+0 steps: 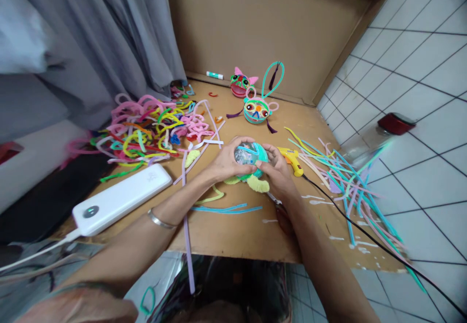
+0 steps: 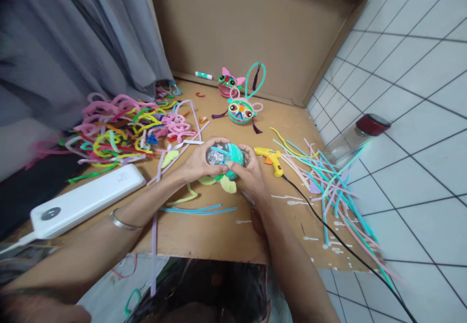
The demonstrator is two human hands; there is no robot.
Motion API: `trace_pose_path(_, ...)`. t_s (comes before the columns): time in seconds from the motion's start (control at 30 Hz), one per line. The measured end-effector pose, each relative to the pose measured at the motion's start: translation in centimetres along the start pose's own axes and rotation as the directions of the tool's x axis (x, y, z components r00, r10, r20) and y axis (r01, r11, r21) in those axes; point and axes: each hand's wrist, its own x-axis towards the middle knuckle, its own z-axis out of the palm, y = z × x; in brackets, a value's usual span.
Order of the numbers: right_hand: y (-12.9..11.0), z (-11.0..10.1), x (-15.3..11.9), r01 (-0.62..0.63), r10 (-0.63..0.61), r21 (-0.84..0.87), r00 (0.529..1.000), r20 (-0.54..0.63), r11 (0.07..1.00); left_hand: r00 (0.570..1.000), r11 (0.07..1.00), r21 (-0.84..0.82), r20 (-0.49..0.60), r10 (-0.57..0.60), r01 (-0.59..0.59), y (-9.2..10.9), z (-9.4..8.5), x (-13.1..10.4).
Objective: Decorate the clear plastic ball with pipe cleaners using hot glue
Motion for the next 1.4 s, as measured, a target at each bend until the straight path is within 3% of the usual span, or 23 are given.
trace_pose_path(0.53,-1.3,-0.6,-0.2,-0.016,0.015,0.004,0.990,0.140,1.000,0.999,0.999,0.015,0.014,0.041,-0.041,0.5,-0.7,-0.2)
trace_pose_path(1.13,-0.9,-0.5,0.0,0.005,-0.005,-0.002,0.995,0.099,1.000,0.999,0.999,0.030,0.016,0.037,-0.038,0.5,-0.6,0.0)
trace_pose_path(1.23,-1.2,-1.0,0.3,0.069,-0.060,-0.095,0.994,0.096,0.993,1.000,0.999,0.036,-0.002,0.024,-0.024,0.0,-0.5,0.1)
trace_pose_path(1.3,-1.8,-1.9,0.5,0.157,-0.158,-0.258,0.987,0.018,0.953,1.000,0.999,0.041,-0.004,0.003,-0.003,-0.1,-0.4,0.1)
trace_pose_path(1.37,-2.3,-3.2,0.9,0.198,-0.314,-0.531,0.939,-0.137,0.824,1.000,0.999,0.040,0.002,-0.015,0.015,-0.2,-0.4,0.1)
trace_pose_path(1.4,-2.5,-3.9,1.0,0.152,-0.391,-0.682,0.896,-0.210,0.715,1.000,0.999,0.037,0.006,-0.020,0.019,-0.1,-0.4,0.1)
